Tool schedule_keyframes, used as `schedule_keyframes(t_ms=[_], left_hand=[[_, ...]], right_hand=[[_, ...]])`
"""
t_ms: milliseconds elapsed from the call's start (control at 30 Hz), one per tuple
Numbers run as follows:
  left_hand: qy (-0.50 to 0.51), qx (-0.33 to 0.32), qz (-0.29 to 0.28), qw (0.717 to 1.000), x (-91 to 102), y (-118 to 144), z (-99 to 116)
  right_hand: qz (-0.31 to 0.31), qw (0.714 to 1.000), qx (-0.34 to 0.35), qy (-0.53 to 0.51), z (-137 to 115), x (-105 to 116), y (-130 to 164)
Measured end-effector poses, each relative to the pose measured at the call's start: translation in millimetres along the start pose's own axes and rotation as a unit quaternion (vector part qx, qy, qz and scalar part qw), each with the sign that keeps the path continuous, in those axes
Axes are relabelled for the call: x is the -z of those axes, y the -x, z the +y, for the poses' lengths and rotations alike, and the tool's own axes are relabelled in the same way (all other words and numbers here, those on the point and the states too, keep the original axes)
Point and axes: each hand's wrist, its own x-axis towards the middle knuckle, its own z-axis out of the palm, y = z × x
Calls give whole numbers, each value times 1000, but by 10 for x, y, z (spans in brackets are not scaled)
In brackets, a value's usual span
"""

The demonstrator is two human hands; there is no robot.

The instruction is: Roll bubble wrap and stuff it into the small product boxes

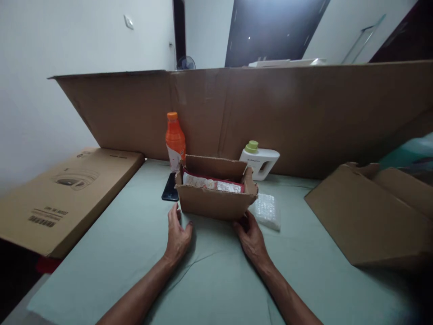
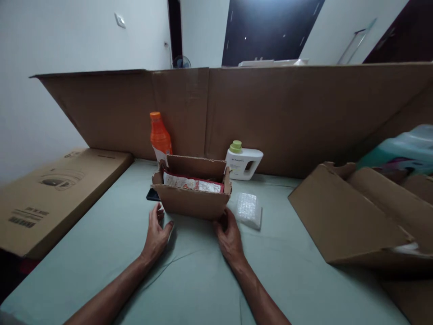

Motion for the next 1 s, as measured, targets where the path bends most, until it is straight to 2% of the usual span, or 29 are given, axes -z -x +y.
schedule_keyframes(t_ms=[67, 333, 433, 533, 700, 900, 1000], left_hand=[[3, 22, 7, 1000, -4, 75, -24], [55, 77, -54, 994, -24, 159, -146], [54, 92, -16, 994, 23, 145, -152], [54, 100, 10, 993, 94, 19, -134], [37, 116, -60, 991, 177, -149, -162], [91, 141, -50, 984, 183, -48, -214], [97, 148, -57, 983, 186, -30, -199]], right_hand=[[8, 1000, 3, -12, 21, 15, 39], [13, 999, -11, 28, 23, 39, 71], [14, 999, -6, 50, 39, 53, 110], [19, 998, 2, 60, 70, 63, 140], [19, 996, -3, 85, 129, 71, 169], [-4, 990, 19, 139, 22, 96, 218], [4, 987, 24, 159, -28, 87, 230]])
